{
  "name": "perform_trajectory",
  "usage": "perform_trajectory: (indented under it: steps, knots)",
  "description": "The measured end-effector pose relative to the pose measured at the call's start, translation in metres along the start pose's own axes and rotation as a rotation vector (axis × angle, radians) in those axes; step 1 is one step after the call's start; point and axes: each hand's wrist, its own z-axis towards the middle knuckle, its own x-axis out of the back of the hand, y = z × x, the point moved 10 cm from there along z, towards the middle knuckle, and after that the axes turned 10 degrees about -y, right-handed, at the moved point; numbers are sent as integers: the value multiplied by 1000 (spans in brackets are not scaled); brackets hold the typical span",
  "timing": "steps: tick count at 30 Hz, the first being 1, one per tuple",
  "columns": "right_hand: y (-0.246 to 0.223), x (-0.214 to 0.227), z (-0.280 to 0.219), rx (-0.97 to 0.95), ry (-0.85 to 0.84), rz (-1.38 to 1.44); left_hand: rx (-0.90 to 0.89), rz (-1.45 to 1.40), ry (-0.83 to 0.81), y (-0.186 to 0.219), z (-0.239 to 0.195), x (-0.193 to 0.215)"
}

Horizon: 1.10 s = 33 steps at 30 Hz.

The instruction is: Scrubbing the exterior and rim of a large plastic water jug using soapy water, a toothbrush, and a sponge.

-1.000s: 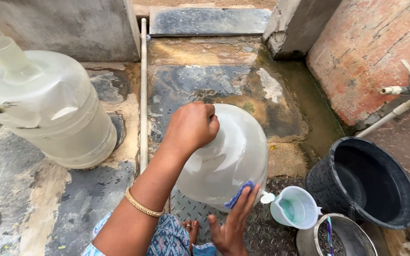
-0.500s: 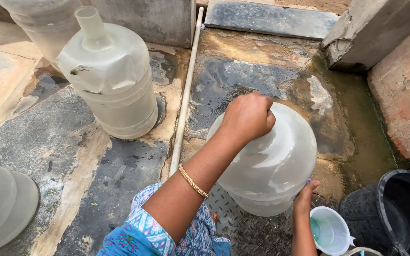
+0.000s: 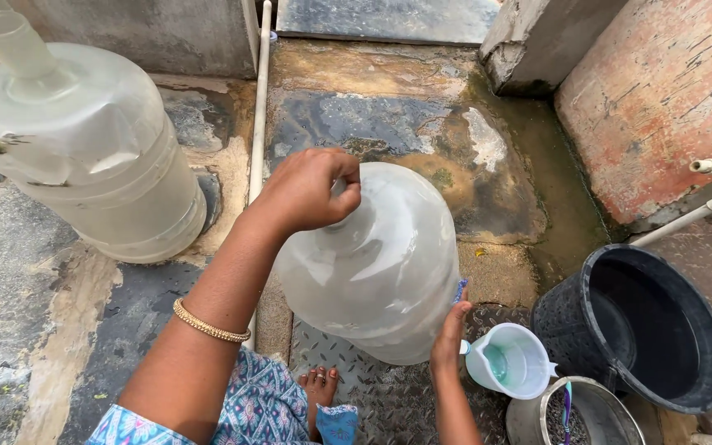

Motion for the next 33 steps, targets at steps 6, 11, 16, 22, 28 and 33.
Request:
perform_trajectory:
  steps: [6, 11, 16, 22, 28, 33]
  knots:
    - [-156, -76, -117, 743, -4, -402, 111, 18, -241, 4, -14, -9]
    - [-12, -4, -26, 218, 15, -332, 42, 8, -126, -11, -21, -1]
    - [-66, -37, -64, 63, -94, 52, 169, 9, -182, 0, -22, -11]
    - [-85, -44, -84, 542, 46, -394, 101, 56, -125, -8, -22, -4]
    - [38, -3, -36, -384, -19, 191, 100, 20, -162, 10, -22, -11]
    - [-70, -28, -57, 217, -238, 23, 105, 85, -190, 4, -23, -11]
